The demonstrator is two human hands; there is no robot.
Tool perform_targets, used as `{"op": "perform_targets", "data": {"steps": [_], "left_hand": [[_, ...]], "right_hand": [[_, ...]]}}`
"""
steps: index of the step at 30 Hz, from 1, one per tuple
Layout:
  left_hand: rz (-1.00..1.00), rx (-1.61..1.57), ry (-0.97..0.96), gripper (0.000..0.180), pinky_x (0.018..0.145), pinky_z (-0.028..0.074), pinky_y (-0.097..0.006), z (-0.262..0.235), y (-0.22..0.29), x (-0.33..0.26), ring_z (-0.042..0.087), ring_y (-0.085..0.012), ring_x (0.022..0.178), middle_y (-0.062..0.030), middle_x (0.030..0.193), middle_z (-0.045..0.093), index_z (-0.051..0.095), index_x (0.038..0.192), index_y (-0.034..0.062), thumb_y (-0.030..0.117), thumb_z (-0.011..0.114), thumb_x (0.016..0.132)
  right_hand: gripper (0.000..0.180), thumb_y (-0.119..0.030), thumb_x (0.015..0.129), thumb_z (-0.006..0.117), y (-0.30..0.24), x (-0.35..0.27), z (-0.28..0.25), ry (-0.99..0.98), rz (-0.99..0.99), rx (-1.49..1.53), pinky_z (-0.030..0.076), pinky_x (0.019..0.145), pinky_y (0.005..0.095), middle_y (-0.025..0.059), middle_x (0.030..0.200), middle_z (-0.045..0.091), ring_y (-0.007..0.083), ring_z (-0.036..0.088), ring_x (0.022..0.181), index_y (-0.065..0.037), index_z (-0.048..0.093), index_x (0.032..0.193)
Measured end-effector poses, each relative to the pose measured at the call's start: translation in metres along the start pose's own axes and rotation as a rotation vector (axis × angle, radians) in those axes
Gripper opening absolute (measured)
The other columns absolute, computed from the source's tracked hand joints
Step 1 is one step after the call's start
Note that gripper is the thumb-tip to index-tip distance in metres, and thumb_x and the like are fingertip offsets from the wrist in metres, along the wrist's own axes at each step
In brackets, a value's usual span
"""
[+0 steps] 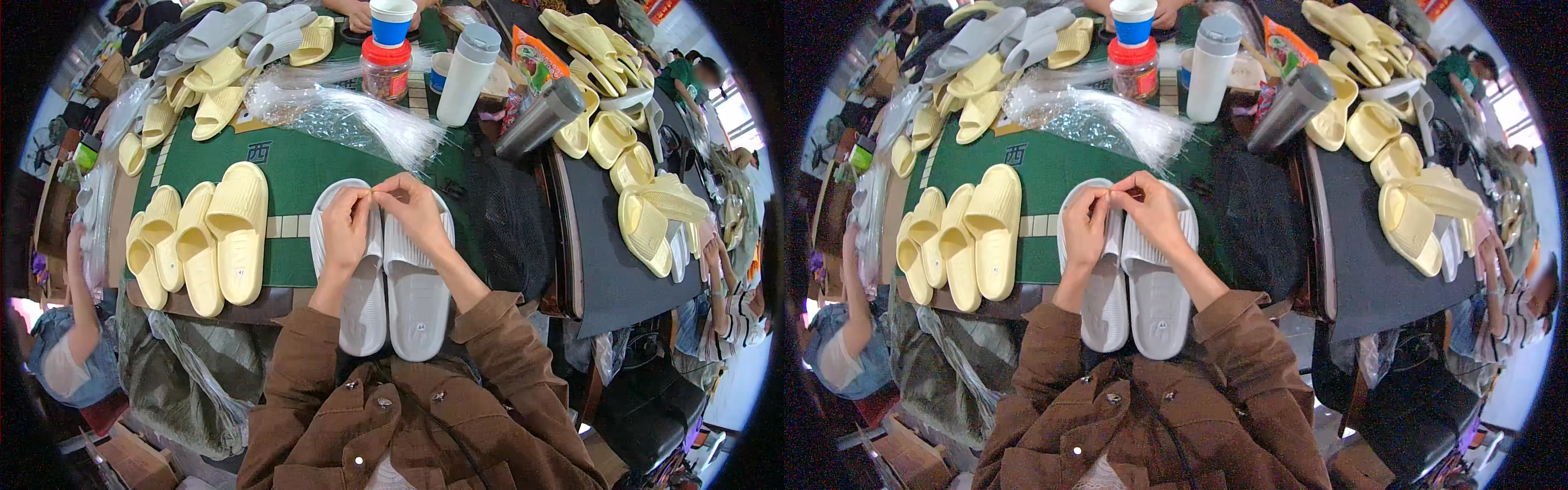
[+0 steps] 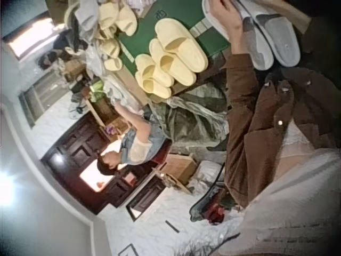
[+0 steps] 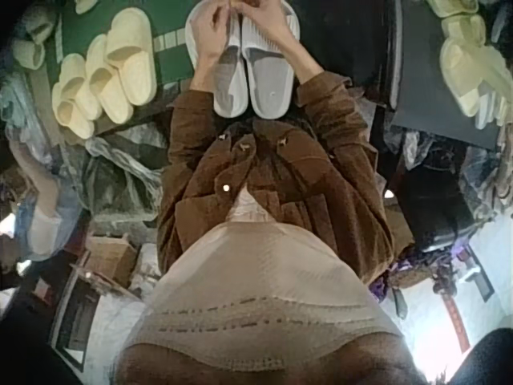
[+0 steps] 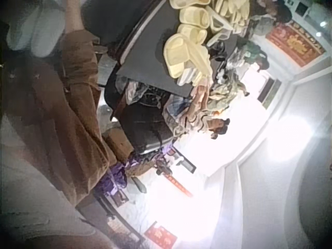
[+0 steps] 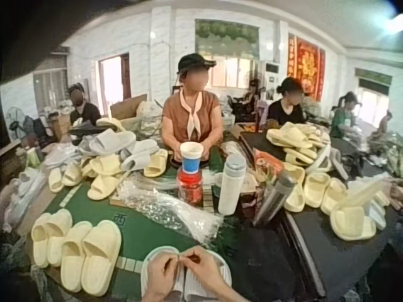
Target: The person pairs slippers together by threading plastic tag fasteners through each pair by hand, locking the fasteners, and setting the slippers aside.
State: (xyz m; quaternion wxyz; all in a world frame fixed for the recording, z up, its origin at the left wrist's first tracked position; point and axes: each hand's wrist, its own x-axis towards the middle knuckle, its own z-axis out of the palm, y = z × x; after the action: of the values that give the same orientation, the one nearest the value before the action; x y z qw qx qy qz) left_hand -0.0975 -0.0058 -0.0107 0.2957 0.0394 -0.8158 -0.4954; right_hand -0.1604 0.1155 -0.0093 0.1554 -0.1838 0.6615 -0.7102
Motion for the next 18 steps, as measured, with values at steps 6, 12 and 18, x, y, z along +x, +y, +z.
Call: {"op": "perform_targets", "data": {"steps": [6,12,18], "left_hand": [[-0.015,0.000,0.026,0.007,0.061,0.045,-0.030,0.0018,0.0020,-0.0007,0.056,-0.0207,0.066,-0.0118,0.078,0.059,0.060,0.089,-0.0022,0.004,0.059,0.086],[-0.017,-0.025,0.015,0.008,0.064,0.047,-0.030,0.0015,0.0012,-0.0004,0.059,-0.0215,0.070,-0.0126,0.082,0.062,0.061,0.091,-0.0022,0.004,0.060,0.086],[-0.143,-0.151,0.053,0.008,0.064,0.048,-0.028,0.0030,0.0080,0.0010,0.061,-0.0165,0.070,-0.0113,0.080,0.064,0.062,0.092,-0.0027,0.003,0.060,0.086]], "right_hand": [[0.010,-0.005,0.085,0.065,0.0005,0.0017,-0.0016,0.012,0.005,-0.006,0.048,0.075,0.0225,0.0039,0.090,0.065,0.0084,0.059,0.081,0.000,0.061,0.092],[0.011,-0.006,0.085,0.064,0.0036,0.0011,-0.0020,0.011,0.019,0.118,0.047,0.074,0.0221,0.0026,0.089,0.064,0.0078,0.059,0.080,0.000,0.062,0.094],[0.010,-0.006,0.086,0.064,0.0064,-0.0005,0.0008,0.039,-0.053,0.078,0.047,0.072,0.0217,0.0019,0.087,0.064,0.0076,0.059,0.079,0.000,0.062,0.093]]}}
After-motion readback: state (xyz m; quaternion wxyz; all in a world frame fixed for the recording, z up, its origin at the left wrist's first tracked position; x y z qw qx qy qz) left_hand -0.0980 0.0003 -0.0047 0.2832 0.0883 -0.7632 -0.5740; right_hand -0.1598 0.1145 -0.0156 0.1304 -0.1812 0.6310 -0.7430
